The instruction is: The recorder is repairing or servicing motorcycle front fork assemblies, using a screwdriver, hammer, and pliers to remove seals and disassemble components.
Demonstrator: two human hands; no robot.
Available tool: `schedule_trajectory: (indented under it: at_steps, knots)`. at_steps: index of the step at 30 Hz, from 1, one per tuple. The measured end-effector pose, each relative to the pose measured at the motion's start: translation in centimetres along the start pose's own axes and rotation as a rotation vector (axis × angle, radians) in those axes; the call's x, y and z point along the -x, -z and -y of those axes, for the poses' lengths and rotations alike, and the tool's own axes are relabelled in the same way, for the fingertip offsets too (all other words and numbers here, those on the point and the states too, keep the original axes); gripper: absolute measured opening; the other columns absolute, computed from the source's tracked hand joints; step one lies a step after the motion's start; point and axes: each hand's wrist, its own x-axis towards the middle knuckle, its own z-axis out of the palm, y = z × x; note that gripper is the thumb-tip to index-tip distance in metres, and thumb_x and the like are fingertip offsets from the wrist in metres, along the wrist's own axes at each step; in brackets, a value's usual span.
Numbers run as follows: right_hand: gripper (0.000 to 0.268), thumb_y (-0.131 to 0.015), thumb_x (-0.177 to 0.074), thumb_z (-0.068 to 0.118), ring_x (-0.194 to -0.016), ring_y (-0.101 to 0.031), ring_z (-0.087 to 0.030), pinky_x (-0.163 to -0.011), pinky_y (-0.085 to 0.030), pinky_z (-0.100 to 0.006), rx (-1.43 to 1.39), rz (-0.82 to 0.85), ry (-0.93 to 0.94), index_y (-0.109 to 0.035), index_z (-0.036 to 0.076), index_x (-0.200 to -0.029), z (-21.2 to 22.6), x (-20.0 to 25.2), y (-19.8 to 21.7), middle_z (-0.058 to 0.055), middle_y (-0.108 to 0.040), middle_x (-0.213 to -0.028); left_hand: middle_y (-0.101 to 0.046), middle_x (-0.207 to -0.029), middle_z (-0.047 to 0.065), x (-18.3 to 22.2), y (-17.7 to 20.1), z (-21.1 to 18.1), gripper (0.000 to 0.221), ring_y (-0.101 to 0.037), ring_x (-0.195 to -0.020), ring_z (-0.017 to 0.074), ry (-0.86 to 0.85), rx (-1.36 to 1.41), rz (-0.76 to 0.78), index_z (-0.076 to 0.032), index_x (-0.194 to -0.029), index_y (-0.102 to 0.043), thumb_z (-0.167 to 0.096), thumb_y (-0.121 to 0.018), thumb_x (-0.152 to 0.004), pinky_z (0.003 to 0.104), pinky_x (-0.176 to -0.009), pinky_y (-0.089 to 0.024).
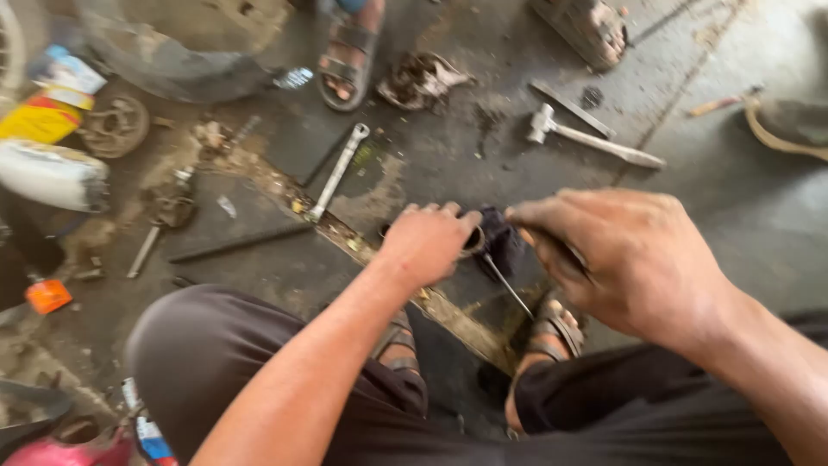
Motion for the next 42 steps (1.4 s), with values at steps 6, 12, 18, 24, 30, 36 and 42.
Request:
schedule_trajectory:
  at_steps: [6,12,18,24,30,36,42]
  knots:
    - [0.017,-0.073,-0.093,0.018,-0.074,-0.072,-0.026,-0.064,-0.056,-0.039,-0.056,-0.075,-0.044,-0.072,0.006,-0.106,0.2,0.4,0.7,-0.008,-0.075,-0.089,-0.071,-0.107,0.01,-0.6,-0.3,-0.6,0.057,-0.069,-0.103,0.0305,-0.051,-0.041,-0.048,-0.012,-0.12,-0.063,-0.023,-0.085,-0.068,0.045,-0.085,-0.054]
    - [0.019,-0.073,-0.092,0.016,-0.073,-0.071,-0.028,-0.063,-0.055,-0.04,-0.067,-0.085,-0.005,-0.072,0.005,-0.107,0.2,1.0,1.5,-0.009,-0.074,-0.09,-0.075,-0.092,0.014,-1.3,0.8,-1.1,0.049,-0.072,-0.093,0.0336,0.109,-0.04,0.039,-0.007,-0.098,-0.066,-0.049,-0.082,-0.079,0.047,-0.083,-0.055]
    - [0.018,-0.072,-0.094,0.017,-0.074,-0.07,-0.029,-0.065,-0.055,-0.042,-0.057,-0.092,-0.009,-0.071,0.005,-0.107,-0.2,1.5,2.1,-0.009,-0.073,-0.088,-0.073,-0.092,0.013,-1.7,0.3,-1.3,0.054,-0.072,-0.091,0.034,0.139,-0.062,-0.003,-0.006,-0.1,-0.064,-0.054,-0.078,-0.081,0.047,-0.077,-0.056]
    - [0.019,-0.072,-0.095,0.019,-0.074,-0.07,-0.029,-0.065,-0.055,-0.042,-0.062,-0.067,-0.03,-0.072,0.005,-0.108,-0.4,2.1,2.2,-0.009,-0.073,-0.088,-0.07,-0.102,0.012,-1.1,0.4,-2.0,0.05,-0.071,-0.097,0.0318,0.1,-0.143,0.005,-0.01,-0.111,-0.062,-0.038,-0.083,-0.076,0.048,-0.081,-0.055]
    - [0.021,-0.07,-0.096,0.022,-0.078,-0.072,-0.031,-0.069,-0.057,-0.041,-0.035,-0.06,-0.111,-0.073,0.005,-0.108,-2.1,2.7,0.7,-0.011,-0.075,-0.094,-0.066,-0.111,0.013,-1.1,0.2,-2.1,0.055,-0.07,-0.098,0.0326,0.065,-0.155,-0.082,-0.01,-0.12,-0.062,-0.027,-0.083,-0.073,0.048,-0.079,-0.056]
    - [0.023,-0.071,-0.091,0.025,-0.083,-0.072,-0.033,-0.072,-0.058,-0.042,-0.005,-0.086,-0.092,-0.073,0.005,-0.103,-1.8,3.1,0.2,-0.013,-0.075,-0.097,-0.066,-0.113,0.011,-1.8,-1.7,-1.4,0.042,-0.069,-0.101,0.0325,0.056,-0.193,-0.104,-0.011,-0.12,-0.063,-0.02,-0.078,-0.082,0.05,-0.08,-0.054]
    - [0.036,-0.07,-0.09,0.034,-0.09,-0.068,-0.035,-0.078,-0.052,-0.048,-0.025,0.397,-0.02,-0.069,0.009,-0.115,-1.4,3.2,-0.5,-0.012,-0.071,-0.095,-0.064,-0.116,0.011,-0.6,1.5,-3.3,0.056,-0.063,-0.111,0.0329,0.044,-0.123,0.028,-0.01,-0.123,-0.06,-0.035,-0.083,-0.079,0.049,-0.089,-0.051]
